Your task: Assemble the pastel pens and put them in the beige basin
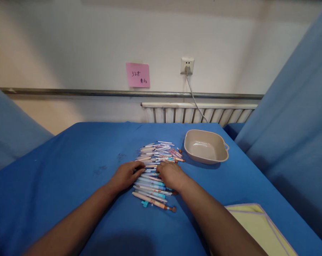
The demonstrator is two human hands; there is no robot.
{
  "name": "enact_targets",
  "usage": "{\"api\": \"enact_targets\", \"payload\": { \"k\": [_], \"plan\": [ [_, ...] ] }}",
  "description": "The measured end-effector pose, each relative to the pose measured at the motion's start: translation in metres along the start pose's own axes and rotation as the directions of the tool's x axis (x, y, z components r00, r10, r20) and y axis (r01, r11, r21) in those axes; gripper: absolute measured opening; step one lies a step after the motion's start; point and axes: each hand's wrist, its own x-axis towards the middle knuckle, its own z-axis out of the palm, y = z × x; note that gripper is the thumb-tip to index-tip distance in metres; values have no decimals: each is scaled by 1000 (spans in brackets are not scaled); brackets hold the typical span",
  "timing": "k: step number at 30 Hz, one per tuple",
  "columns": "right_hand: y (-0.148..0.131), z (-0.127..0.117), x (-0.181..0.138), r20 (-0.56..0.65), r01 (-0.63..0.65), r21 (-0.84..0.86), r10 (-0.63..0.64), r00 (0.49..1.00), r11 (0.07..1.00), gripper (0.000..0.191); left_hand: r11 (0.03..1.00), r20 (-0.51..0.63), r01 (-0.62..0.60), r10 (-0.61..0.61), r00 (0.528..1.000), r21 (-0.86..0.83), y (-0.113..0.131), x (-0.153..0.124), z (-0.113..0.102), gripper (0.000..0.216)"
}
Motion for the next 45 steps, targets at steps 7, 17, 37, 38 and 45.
{"api": "enact_targets", "payload": {
  "k": [7,17,37,38,45],
  "plan": [
    [12,10,3,-163,-12,210,47,986,978,18,995,-26,-49,47,999,-82,-2,-1,0,22],
    [8,14,6,-146,-69,433,146,979,899,16,990,-92,-124,118,989,-67,1,-1,3,20],
    [13,12,4,-250,26,255,40,967,967,12,971,-81,91,-111,990,-219,-5,0,4,34],
    [14,12,4,-254,25,253,42,966,967,12,971,-90,103,-125,988,-216,-6,1,4,35],
    [18,12,3,-227,-26,205,73,971,978,13,986,-70,-42,31,997,-159,-10,3,9,25]
  ]
}}
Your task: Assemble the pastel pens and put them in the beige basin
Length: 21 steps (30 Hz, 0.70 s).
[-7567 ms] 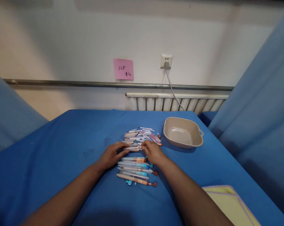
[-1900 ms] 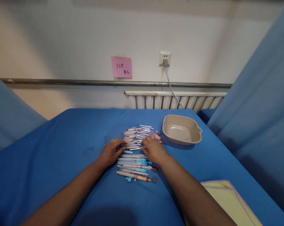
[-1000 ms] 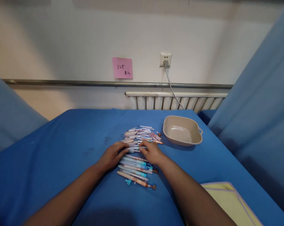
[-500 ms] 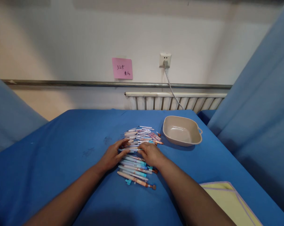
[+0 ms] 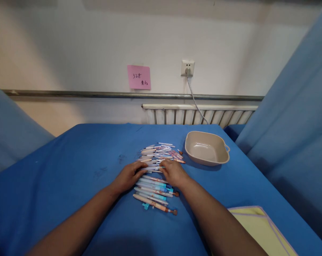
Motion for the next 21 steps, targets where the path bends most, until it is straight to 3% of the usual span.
{"api": "enact_targets", "payload": {
  "k": [5,9,12,18,21],
  "plan": [
    [3,-8,-2,28,-80,-147,85,996,986,16,995,-61,31,-26,998,97,-1,0,-6,26],
    [-2,-6,-2,-17,-18,-117,17,1000,993,23,996,-59,-8,13,998,88,2,-1,-5,24],
    [-4,-1,0,13,1,-99,1,1000,995,17,996,-58,-37,42,997,85,1,-1,-3,24],
    [3,-1,2,42,-56,-132,62,997,990,15,985,-217,90,-57,975,148,-15,0,-10,28],
    [0,-1,3,23,-31,-148,35,999,988,16,990,-202,34,-6,979,134,-11,2,-4,28]
  ]
}}
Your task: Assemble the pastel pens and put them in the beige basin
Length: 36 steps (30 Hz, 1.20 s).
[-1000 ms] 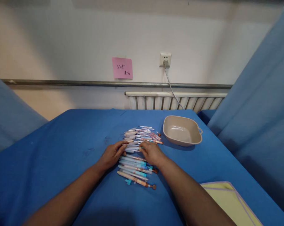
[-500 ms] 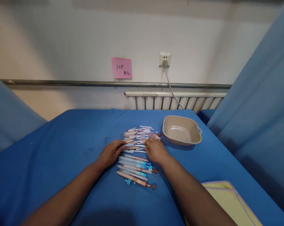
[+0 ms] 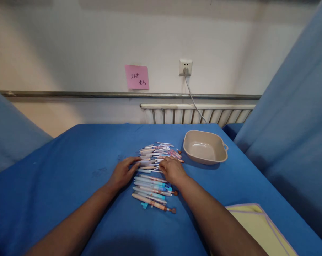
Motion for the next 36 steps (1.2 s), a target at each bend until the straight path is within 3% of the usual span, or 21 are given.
{"api": "enact_targets", "payload": {
  "k": [3,6,12,16,19,27,32,36],
  "plan": [
    [-7,0,0,-7,23,-30,-23,1000,999,16,984,59,-159,164,985,-77,13,1,9,32],
    [-13,1,0,9,46,-58,-46,999,997,17,957,88,-260,272,958,-128,20,3,14,18],
    [-7,0,0,31,7,-70,-4,1000,997,17,991,3,-122,122,993,-61,6,5,9,16],
    [-10,2,0,-2,45,-41,-45,999,998,18,972,60,-216,222,973,-94,12,5,10,23],
    [-14,4,0,3,90,-40,-90,996,995,18,954,143,-278,292,946,-113,20,5,13,16],
    [3,-2,0,58,7,-102,-1,998,995,18,986,79,-164,166,983,-37,4,4,5,16],
    [-2,-10,-3,-39,-56,-118,52,998,991,21,991,78,-128,131,988,-31,3,2,3,16],
    [-19,-9,-6,116,74,20,-75,990,997,16,993,30,-115,116,993,-38,6,1,4,20]
  ]
}}
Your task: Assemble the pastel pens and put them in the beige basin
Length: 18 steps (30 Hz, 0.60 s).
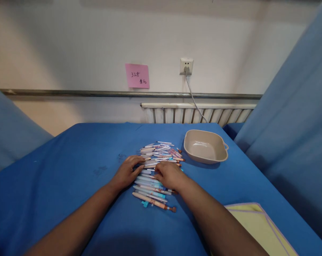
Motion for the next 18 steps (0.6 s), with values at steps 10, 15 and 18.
{"api": "enact_targets", "payload": {
  "k": [10,15,18],
  "plan": [
    [-1,0,-1,30,37,45,-39,999,998,18,995,42,-28,32,999,-98,15,-3,-11,21],
    [6,3,3,-68,-73,306,98,993,949,15,994,124,-37,50,991,-102,19,-4,-11,22],
    [6,6,5,-61,-64,382,94,994,922,16,996,133,-30,40,990,-82,19,-3,-10,23]
  ]
}}
